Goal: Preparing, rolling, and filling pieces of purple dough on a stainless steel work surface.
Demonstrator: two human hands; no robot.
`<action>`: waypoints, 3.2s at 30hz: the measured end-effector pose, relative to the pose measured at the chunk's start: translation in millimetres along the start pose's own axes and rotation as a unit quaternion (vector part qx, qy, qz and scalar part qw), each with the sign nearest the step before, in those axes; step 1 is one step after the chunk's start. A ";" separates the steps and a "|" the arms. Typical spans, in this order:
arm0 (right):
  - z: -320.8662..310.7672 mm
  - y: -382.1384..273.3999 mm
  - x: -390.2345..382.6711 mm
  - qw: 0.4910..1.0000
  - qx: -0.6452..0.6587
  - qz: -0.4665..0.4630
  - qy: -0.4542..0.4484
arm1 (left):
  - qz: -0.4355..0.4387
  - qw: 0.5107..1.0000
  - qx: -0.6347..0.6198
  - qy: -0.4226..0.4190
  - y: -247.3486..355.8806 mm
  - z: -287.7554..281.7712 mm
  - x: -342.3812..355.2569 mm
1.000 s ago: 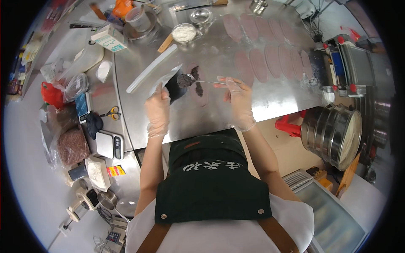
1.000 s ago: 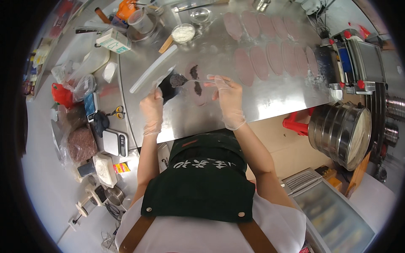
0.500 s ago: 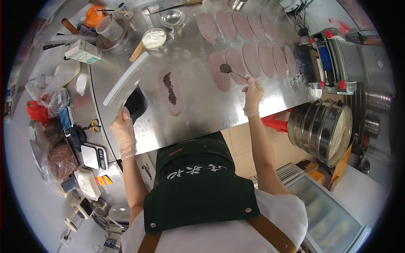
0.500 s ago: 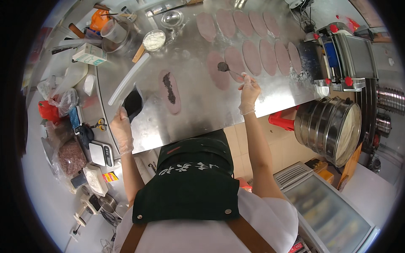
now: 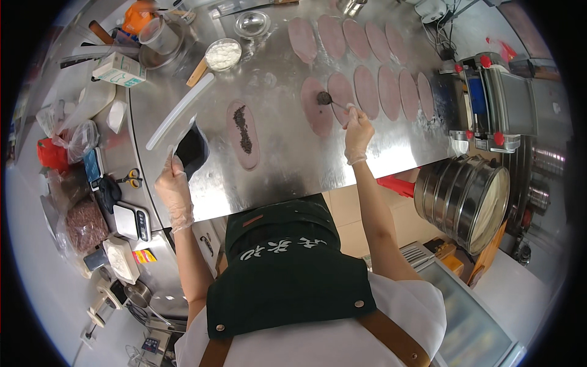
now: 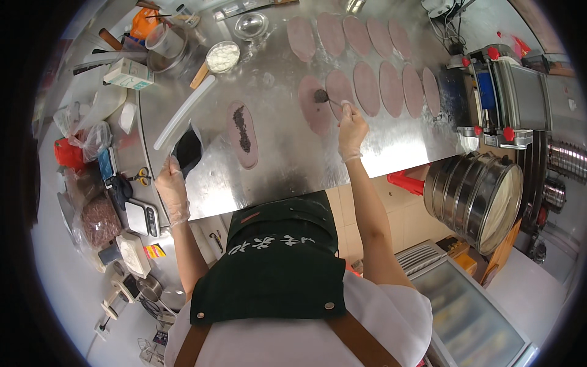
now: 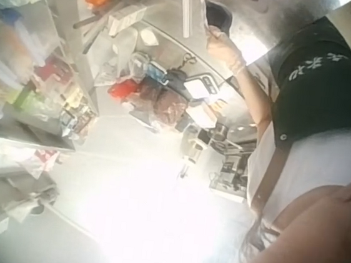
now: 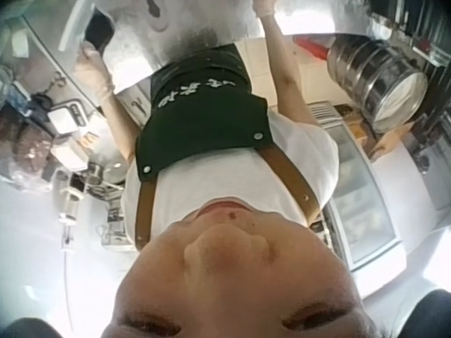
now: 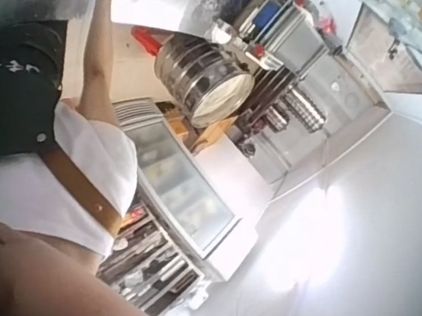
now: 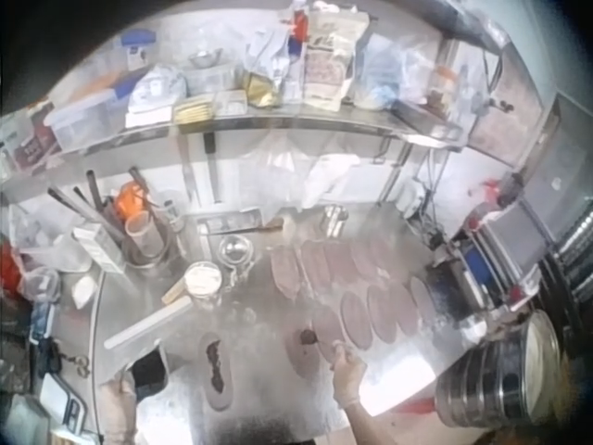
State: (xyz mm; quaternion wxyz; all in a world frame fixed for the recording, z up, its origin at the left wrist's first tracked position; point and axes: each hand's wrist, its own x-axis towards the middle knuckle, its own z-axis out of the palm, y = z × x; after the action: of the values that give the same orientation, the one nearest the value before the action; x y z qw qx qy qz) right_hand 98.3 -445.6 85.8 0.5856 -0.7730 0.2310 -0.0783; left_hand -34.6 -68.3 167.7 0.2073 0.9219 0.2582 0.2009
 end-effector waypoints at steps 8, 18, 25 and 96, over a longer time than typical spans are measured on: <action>10.2 -0.8 6.1 1.000 -0.001 -0.023 0.003 | 0.003 1.000 -0.009 -0.003 0.7 0.4 1.8; -18.9 15.4 -28.8 0.999 -0.047 -0.012 -0.017 | -0.032 0.998 -0.043 -0.014 -2.7 -1.1 4.2; -24.6 29.9 -38.9 0.996 -0.065 -0.051 -0.018 | -0.024 0.999 -0.026 -0.023 2.2 -1.9 5.0; 156.3 -83.0 -147.0 0.935 0.048 -0.061 -0.346 | -0.011 0.997 -0.063 -0.048 9.8 13.4 -1.5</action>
State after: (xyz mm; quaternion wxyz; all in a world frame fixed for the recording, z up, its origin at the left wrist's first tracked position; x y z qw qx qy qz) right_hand 52.1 -226.6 138.8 0.6598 -0.7360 -0.0375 0.1468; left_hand -25.6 -80.5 160.9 0.2796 0.9126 0.2452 0.1698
